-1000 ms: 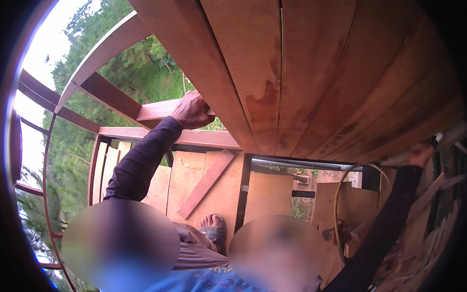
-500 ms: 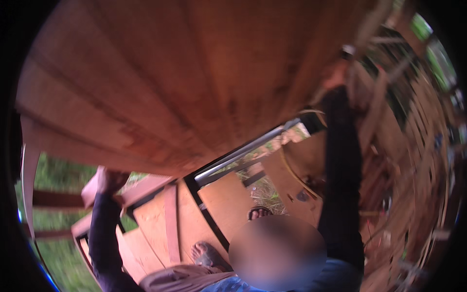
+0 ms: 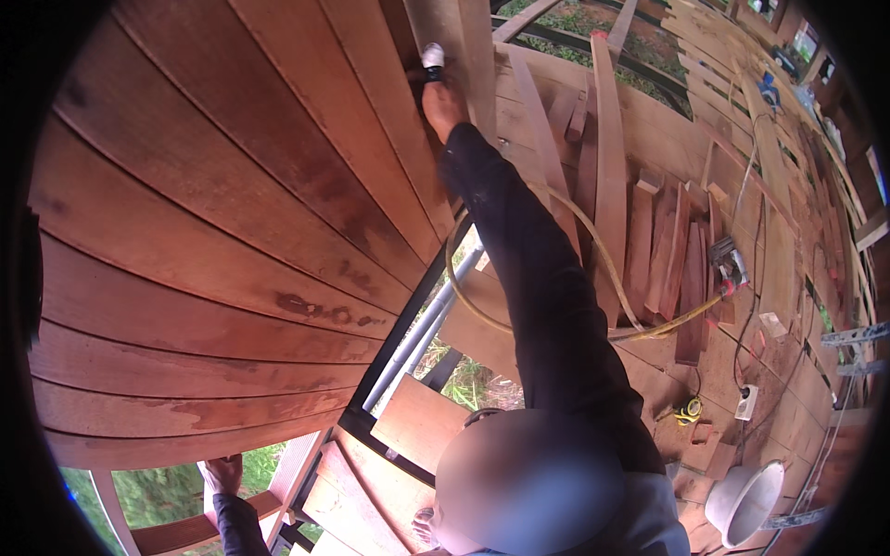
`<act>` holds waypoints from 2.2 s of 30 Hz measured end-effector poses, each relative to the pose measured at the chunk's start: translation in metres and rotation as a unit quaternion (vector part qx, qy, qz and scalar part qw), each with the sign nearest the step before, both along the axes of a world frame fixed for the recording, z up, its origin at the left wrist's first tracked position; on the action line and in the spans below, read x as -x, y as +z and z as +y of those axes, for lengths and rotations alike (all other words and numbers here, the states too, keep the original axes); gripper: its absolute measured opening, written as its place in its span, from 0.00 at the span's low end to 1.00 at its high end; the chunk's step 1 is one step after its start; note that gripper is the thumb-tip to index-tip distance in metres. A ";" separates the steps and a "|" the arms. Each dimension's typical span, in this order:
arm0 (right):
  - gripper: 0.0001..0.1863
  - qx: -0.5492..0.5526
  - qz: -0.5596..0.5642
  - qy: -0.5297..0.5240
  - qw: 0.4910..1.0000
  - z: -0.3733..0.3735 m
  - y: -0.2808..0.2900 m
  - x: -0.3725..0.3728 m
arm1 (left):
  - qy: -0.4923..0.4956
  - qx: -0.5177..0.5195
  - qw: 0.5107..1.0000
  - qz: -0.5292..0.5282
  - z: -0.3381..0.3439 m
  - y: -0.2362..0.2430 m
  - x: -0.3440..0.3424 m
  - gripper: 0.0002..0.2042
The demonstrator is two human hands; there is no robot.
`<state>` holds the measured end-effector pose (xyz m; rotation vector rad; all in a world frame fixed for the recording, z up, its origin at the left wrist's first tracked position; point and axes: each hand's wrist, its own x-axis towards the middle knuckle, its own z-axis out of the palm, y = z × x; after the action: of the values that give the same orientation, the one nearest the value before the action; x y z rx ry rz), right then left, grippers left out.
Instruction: The person cuts wooden planks with a hand saw, measures and marks them, then fits and secures them into a curved wooden structure using a hammer and a pneumatic nail gun. The work takes place on an elevated wooden platform outdoors.
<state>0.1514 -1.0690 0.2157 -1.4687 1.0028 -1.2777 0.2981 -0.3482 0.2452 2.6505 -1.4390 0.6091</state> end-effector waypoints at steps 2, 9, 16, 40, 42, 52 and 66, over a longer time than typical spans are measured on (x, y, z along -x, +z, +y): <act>0.20 0.030 -0.100 0.033 0.994 0.042 0.028 -0.007 | 0.005 0.014 0.999 -0.041 0.015 0.004 0.002 0.10; 0.15 0.331 0.242 -0.194 0.891 -0.022 -0.024 -0.026 | -0.004 -0.037 0.999 0.031 0.025 -0.007 -0.021 0.09; 0.33 0.004 -0.134 0.261 0.956 -0.014 -0.032 0.063 | 0.181 -0.045 0.964 0.191 0.016 0.004 -0.014 0.12; 0.51 0.026 0.751 0.182 0.634 0.236 -0.228 0.506 | 0.125 0.066 0.958 0.249 0.009 0.000 -0.010 0.10; 0.47 -0.025 0.756 0.199 0.624 0.228 -0.216 0.485 | 0.139 0.060 0.960 0.234 0.010 0.007 -0.005 0.09; 0.31 0.036 0.613 0.143 0.776 0.258 -0.232 0.490 | 0.136 0.075 0.969 0.193 0.005 0.005 -0.001 0.06; 0.35 -0.129 0.525 0.179 0.822 0.347 -0.197 0.456 | 0.088 0.108 0.970 0.198 -0.008 0.012 0.016 0.07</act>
<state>-0.3045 -0.7225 0.0188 -2.0261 1.3986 0.0547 0.2820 -0.3564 0.2576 2.5508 -0.9781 0.2106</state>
